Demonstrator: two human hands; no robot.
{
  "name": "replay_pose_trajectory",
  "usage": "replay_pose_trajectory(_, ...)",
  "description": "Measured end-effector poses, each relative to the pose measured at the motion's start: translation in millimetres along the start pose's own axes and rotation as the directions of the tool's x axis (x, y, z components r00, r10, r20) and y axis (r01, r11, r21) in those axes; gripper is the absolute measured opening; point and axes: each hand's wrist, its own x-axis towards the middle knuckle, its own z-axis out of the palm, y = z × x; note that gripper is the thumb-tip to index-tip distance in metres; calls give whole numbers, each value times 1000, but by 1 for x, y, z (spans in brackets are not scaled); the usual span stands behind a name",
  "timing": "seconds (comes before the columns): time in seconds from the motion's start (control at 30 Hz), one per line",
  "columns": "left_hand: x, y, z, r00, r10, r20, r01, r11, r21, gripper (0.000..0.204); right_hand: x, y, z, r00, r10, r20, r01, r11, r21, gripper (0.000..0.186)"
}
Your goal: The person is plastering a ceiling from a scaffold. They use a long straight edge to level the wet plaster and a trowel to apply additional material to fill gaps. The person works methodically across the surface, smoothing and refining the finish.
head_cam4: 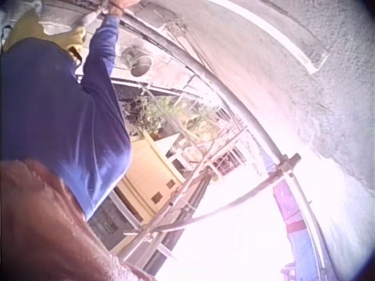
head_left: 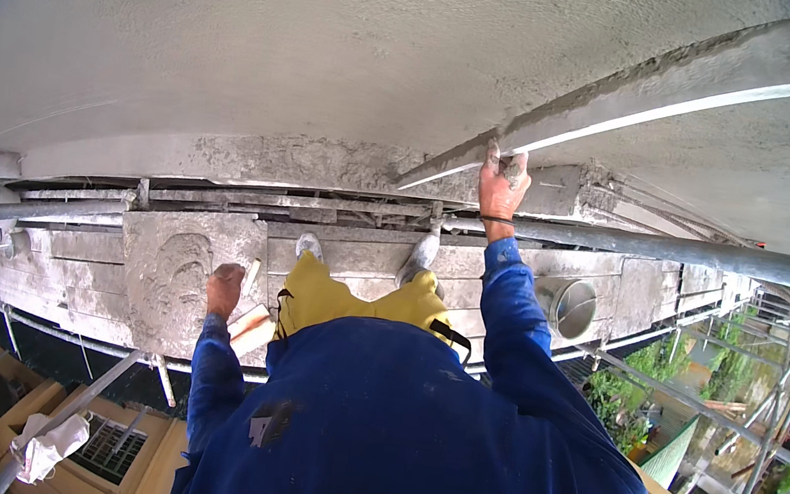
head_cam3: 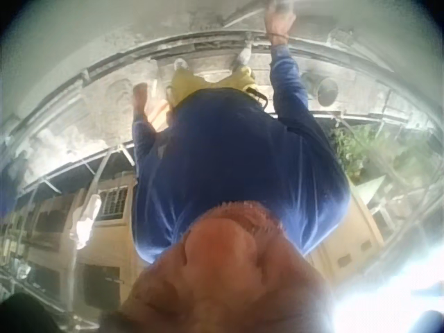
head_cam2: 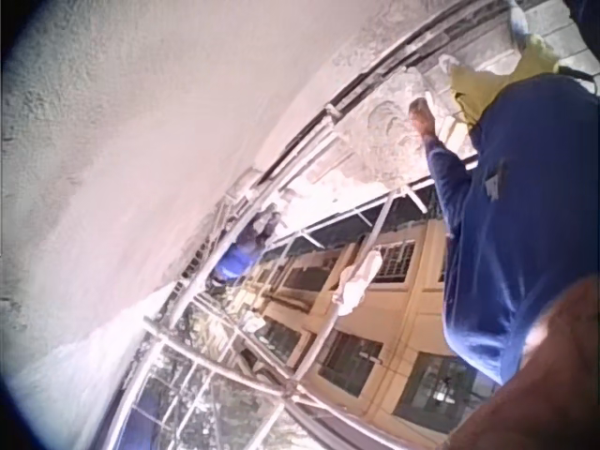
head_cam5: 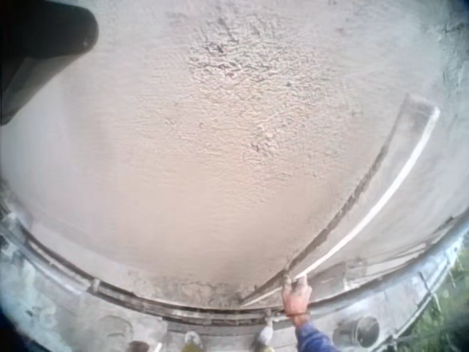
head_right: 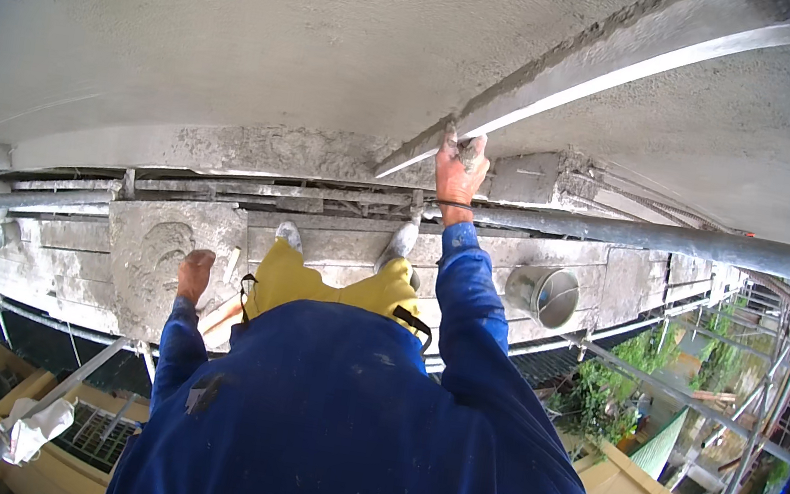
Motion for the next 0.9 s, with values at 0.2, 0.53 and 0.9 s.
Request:
replay_pose_trajectory(0.2,26,106,25,984,175,46,-178,981,79,25,14,51,0,995,-17,-103,2,991,-137,38)
replay_pose_trajectory(0.53,-2,288,188,813,566,141,-582,802,135,56,22,79,-13,991,-131,5,131,991,-17,39)
replay_pose_trajectory(0.9,-40,458,258,871,400,-284,-446,887,-121,57,38,-11,-140,672,-736,77,717,674,178,42)
